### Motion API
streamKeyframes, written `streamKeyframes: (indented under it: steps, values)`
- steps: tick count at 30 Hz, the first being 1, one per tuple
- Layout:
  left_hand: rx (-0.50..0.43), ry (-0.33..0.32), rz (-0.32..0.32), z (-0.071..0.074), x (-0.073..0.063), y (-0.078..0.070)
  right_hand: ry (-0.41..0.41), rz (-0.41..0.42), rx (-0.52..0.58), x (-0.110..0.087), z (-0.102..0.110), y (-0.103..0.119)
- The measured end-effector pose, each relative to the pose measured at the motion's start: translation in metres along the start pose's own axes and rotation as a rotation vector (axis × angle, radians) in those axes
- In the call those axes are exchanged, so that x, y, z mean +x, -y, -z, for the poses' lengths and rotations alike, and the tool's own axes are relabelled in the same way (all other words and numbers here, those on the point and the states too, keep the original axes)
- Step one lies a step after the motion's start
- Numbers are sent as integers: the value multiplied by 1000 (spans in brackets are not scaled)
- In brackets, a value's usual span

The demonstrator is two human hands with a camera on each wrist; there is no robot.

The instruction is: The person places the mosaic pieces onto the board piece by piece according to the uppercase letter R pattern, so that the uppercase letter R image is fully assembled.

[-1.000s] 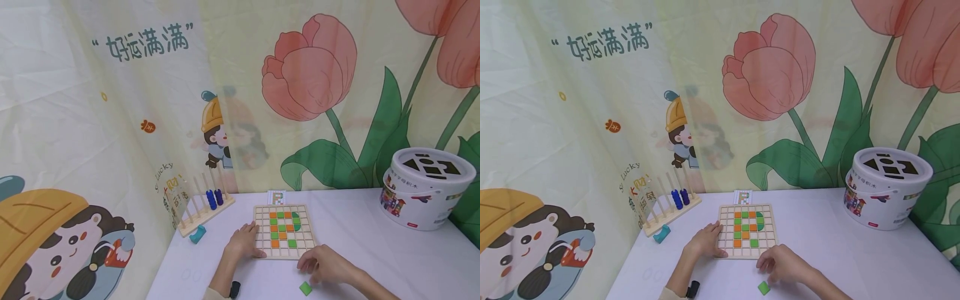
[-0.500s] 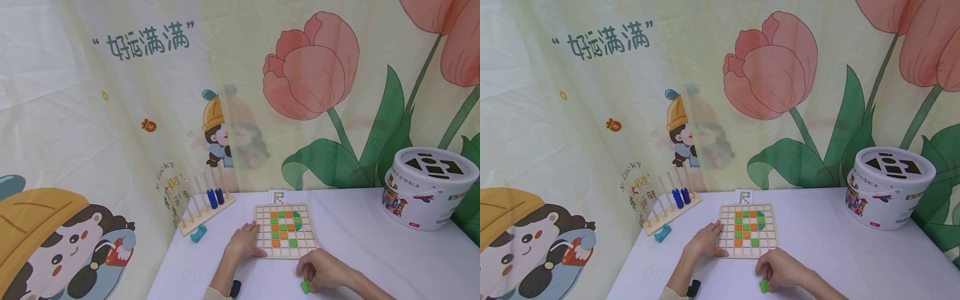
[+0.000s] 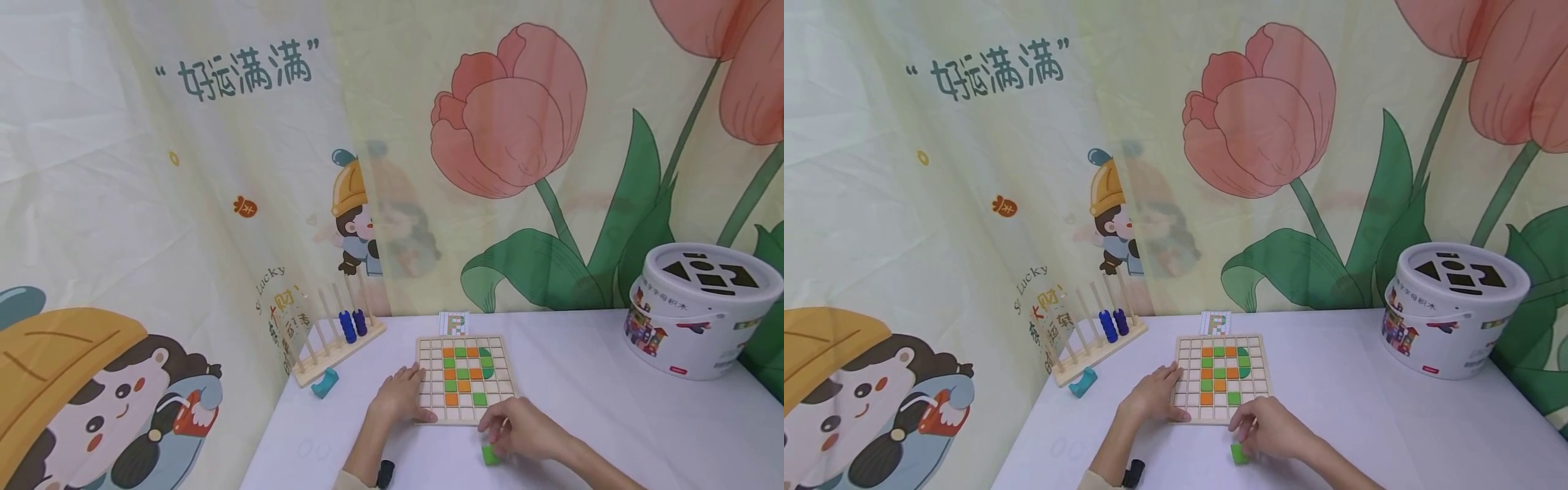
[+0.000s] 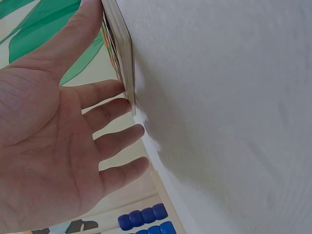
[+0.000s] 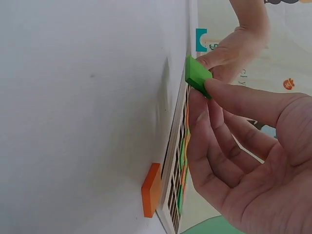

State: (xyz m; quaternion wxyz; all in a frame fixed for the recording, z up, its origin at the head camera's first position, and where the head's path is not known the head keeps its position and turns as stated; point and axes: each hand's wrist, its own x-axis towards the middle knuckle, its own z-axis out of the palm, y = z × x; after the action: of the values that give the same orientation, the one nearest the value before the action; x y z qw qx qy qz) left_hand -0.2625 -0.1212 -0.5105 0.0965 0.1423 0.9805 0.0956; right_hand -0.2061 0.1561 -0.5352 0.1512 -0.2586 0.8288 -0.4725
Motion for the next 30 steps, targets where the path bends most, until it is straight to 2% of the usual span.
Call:
streamKeyframes:
  steps: [6, 13, 24, 30]
  values:
    - [9, -3, -3, -3, -1, 1, -62, 29, -41, 12, 0, 1]
    - [1, -6, 9, -2, -1, 0, -93, -17, -40, 32, -1, 6]
    - [-14, 1, -2, -2, 0, 2, -212, -62, -56, 62, -12, 3]
    - [-17, 2, -6, -2, 0, 1, -225, -26, -58, 73, -17, 1]
